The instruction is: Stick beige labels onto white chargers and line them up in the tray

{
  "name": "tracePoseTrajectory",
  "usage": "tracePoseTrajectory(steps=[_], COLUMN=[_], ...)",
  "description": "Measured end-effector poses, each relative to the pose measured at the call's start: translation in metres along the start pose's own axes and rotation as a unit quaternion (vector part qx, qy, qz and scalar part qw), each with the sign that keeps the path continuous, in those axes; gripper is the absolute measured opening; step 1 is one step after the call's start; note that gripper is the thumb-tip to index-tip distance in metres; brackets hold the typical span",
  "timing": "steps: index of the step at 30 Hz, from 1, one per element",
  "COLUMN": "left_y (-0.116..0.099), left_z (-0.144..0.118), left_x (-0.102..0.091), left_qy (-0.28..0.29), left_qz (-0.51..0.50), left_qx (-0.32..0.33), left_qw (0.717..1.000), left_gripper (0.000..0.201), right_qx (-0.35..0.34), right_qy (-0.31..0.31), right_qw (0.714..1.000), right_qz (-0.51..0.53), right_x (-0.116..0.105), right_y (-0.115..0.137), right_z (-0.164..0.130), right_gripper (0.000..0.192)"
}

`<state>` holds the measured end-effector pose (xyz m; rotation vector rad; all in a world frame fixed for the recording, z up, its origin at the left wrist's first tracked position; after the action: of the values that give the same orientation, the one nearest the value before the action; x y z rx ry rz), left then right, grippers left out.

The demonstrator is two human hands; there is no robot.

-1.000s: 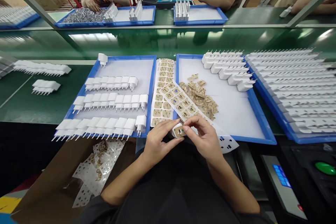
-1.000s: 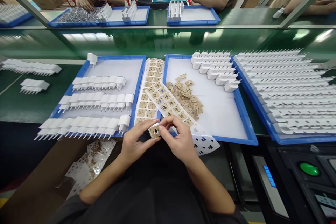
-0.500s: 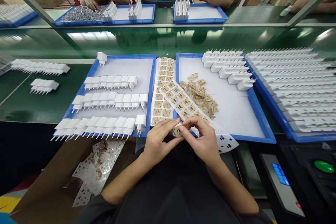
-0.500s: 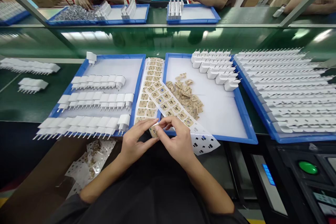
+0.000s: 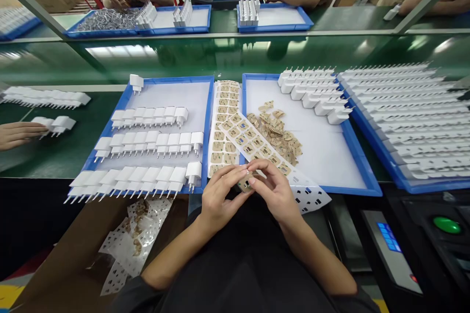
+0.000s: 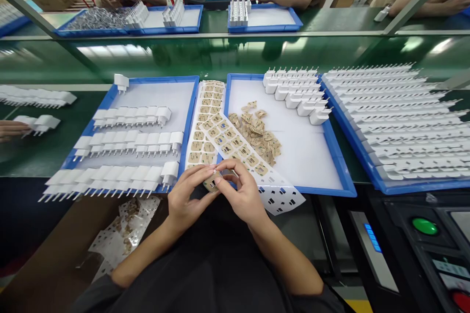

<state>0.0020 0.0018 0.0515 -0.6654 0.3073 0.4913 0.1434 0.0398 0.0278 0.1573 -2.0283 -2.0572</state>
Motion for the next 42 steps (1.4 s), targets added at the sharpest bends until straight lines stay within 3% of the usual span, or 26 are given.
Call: tracePoseTrajectory(steps=[7, 12, 15, 17, 20, 22, 25, 27, 29, 32, 36, 38, 42], left_y=[-0.003, 0.001, 0.001, 0.003, 0.01, 0.014, 0.014, 0.016, 0.024, 0.059, 0.141, 0.178, 0.227], left_z=[-0.002, -0.003, -0.002, -0.001, -0.002, -0.004, -0.006, -0.002, 0.01, 0.046, 0.101, 0.121, 0.136], left_x=[0.002, 0.001, 0.0, 0.001, 0.003, 0.001, -0.007, -0.016, -0.028, -0.049, -0.063, -0.06, -0.044], left_qy=[-0.002, 0.009, 0.013, 0.023, 0.052, 0.064, 0.088, 0.115, 0.145, 0.206, 0.292, 0.318, 0.329], left_qz=[0.043, 0.005, -0.012, -0.018, -0.026, -0.025, -0.023, -0.007, 0.031, 0.112, 0.264, 0.327, 0.375], left_qx=[0.046, 0.016, 0.007, -0.01, -0.065, -0.101, -0.13, -0.138, -0.143, -0.176, -0.282, -0.302, -0.313], left_qw=[0.998, 1.0, 1.0, 1.0, 0.996, 0.992, 0.987, 0.984, 0.978, 0.956, 0.875, 0.837, 0.808], left_gripper=[0.049, 0.048, 0.05, 0.05, 0.044, 0.04, 0.039, 0.037, 0.035, 0.043, 0.058, 0.057, 0.049], right_qx=[-0.003, -0.021, -0.079, -0.15, -0.245, -0.254, -0.181, -0.122, -0.071, -0.047, -0.057, -0.062, -0.051], right_qy=[-0.025, 0.01, -0.007, -0.034, 0.001, -0.001, -0.152, -0.215, -0.213, -0.249, -0.24, -0.223, -0.198], right_qw=[0.996, 0.999, 0.994, 0.975, 0.951, 0.957, 0.96, 0.929, 0.881, 0.847, 0.854, 0.86, 0.868], right_qz=[0.08, 0.035, -0.078, -0.16, -0.188, -0.137, -0.147, -0.275, -0.417, -0.467, -0.458, -0.455, -0.452], right_x=[0.003, -0.003, -0.007, -0.008, -0.009, -0.025, -0.08, -0.113, -0.135, -0.157, -0.157, -0.153, -0.152], right_y=[-0.011, -0.008, 0.007, 0.021, 0.033, 0.033, 0.022, 0.015, 0.008, 0.005, 0.002, 0.0, -0.004], right_z=[0.001, 0.001, -0.001, -0.006, -0.013, -0.013, -0.006, 0.001, 0.01, 0.012, 0.01, 0.01, 0.009], right_gripper=[0.008, 0.014, 0.013, 0.014, 0.014, 0.01, 0.008, 0.016, 0.022, 0.029, 0.032, 0.032, 0.032])
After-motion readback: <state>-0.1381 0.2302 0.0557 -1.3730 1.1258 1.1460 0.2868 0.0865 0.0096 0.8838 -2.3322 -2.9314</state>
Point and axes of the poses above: each hand's wrist, its own z-axis towards the middle knuckle, its own x-axis out of the palm, y = z × x, the point moved 6 cm from there along z, towards the middle knuckle, and after that the axes turned 4 degrees about x, right-handed, at the moved point
